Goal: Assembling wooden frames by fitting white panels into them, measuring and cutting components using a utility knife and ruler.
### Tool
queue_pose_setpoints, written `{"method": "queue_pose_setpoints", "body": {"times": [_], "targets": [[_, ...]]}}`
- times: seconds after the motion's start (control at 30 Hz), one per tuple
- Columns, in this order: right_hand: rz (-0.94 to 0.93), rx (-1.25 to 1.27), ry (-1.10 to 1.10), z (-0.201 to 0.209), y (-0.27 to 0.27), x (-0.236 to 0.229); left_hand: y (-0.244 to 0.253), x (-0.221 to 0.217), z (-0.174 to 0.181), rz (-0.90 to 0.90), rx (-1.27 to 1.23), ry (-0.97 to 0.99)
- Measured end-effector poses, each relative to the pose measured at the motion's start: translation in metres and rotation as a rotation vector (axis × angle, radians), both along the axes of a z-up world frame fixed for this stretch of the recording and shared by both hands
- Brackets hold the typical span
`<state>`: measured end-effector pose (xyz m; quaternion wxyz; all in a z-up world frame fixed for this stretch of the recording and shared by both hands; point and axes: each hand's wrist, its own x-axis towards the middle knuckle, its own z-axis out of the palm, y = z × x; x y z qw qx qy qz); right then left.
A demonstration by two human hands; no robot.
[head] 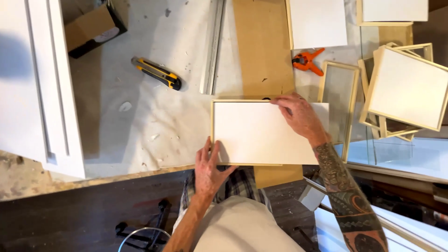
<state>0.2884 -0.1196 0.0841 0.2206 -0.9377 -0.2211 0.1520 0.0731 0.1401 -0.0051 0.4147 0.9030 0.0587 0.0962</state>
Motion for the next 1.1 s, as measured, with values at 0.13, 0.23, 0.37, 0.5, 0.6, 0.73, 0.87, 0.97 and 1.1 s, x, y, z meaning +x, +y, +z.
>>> {"method": "queue_pose_setpoints", "body": {"times": [0.13, 0.23, 0.37, 0.5, 0.6, 0.73, 0.87, 0.97, 1.1], "targets": [[0.163, 0.13, -0.024, -0.017, 0.04, 0.001, 0.025, -0.028, 0.001, 0.124, 0.047, 0.106], [0.282, 0.162, -0.045, -0.045, 0.09, 0.002, 0.064, -0.047, 0.006, 0.193, 0.214, 0.025], [0.349, 0.176, -0.045, -0.071, 0.137, 0.004, 0.101, -0.05, 0.016, 0.262, 0.216, 0.08], [0.357, 0.187, 0.022, -0.075, 0.166, 0.004, 0.135, -0.056, -0.005, 0.241, 0.242, 0.056], [0.351, 0.219, 0.03, -0.072, 0.178, 0.0, 0.153, -0.057, -0.005, 0.265, 0.197, 0.062], [0.333, 0.204, 0.058, -0.068, 0.194, -0.004, 0.166, -0.058, -0.008, 0.26, 0.21, 0.081], [0.273, 0.19, 0.104, -0.057, 0.19, -0.007, 0.17, -0.057, 0.001, 0.236, 0.187, 0.173], [0.088, 0.231, 0.047, -0.027, 0.17, -0.022, 0.173, -0.055, 0.011, 0.212, 0.13, 0.208], [-0.367, 0.283, 0.095, -0.037, 0.121, -0.061, 0.183, -0.058, 0.017, 0.185, 0.088, 0.288]]}}
